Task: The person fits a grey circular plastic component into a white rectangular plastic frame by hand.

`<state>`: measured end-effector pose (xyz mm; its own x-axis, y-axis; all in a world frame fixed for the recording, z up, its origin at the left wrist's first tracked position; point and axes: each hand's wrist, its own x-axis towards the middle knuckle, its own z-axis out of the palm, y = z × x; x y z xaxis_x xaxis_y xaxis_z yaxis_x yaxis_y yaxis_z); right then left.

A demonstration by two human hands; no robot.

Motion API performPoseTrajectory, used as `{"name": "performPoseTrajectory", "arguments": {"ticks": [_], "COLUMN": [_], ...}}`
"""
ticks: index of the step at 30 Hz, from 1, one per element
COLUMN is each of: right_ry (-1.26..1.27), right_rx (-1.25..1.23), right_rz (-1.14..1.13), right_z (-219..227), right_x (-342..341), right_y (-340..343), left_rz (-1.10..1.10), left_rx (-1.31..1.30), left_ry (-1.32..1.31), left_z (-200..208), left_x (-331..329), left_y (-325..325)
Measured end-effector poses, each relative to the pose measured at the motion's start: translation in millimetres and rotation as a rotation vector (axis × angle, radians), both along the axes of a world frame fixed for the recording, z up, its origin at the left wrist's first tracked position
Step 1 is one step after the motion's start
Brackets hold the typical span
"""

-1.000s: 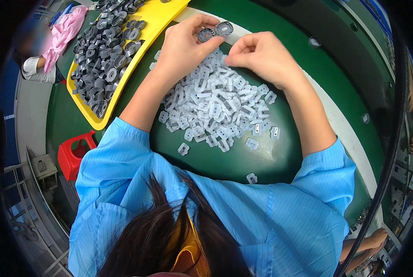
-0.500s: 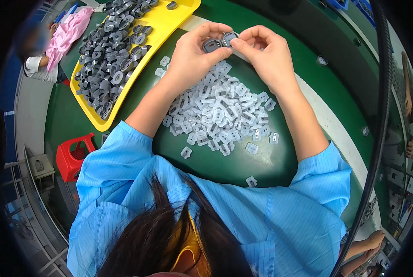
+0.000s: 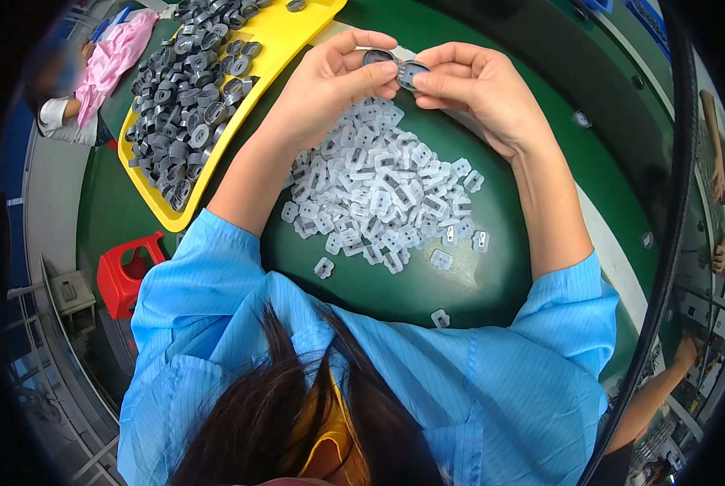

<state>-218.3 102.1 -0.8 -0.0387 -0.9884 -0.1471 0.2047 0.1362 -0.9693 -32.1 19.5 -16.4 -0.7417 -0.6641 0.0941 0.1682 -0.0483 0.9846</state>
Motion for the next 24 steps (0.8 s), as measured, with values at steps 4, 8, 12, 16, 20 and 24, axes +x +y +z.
{"name": "performPoseTrajectory", "arguments": {"ticks": [4, 8, 12, 16, 20, 24], "right_ry": [0.265, 0.763, 0.841, 0.385, 0.509, 1.064], "right_rx": [-0.101, -0.402, -0.525, -0.084, -0.102, 0.001], "right_rz": [-0.063, -0.321, -0.337, -0.307, -0.327, -0.427], "right_z": [5.5, -3.4, -10.3, -25.3, -48.2, -45.3], "right_x": [15.5, 33.4, 28.6, -11.8, -59.9, -61.6], "right_y": [5.2, 6.4, 0.5, -14.2, -21.1, -22.3], "left_rz": [0.024, -0.011, 0.13, 0.287, 0.413, 0.495], "left_rx": [0.102, 0.289, 0.012, 0.101, -0.621, -1.007], "left_ry": [0.046, 0.166, 0.009, -0.024, -0.467, -0.619], "left_z": [-3.5, -7.2, -3.7, -19.6, 15.2, -18.6], "left_x": [0.2, 0.2, 2.1, 8.7, 16.3, 19.7], "left_y": [-2.1, -7.9, -12.9, -34.7, -19.2, -31.5]}}
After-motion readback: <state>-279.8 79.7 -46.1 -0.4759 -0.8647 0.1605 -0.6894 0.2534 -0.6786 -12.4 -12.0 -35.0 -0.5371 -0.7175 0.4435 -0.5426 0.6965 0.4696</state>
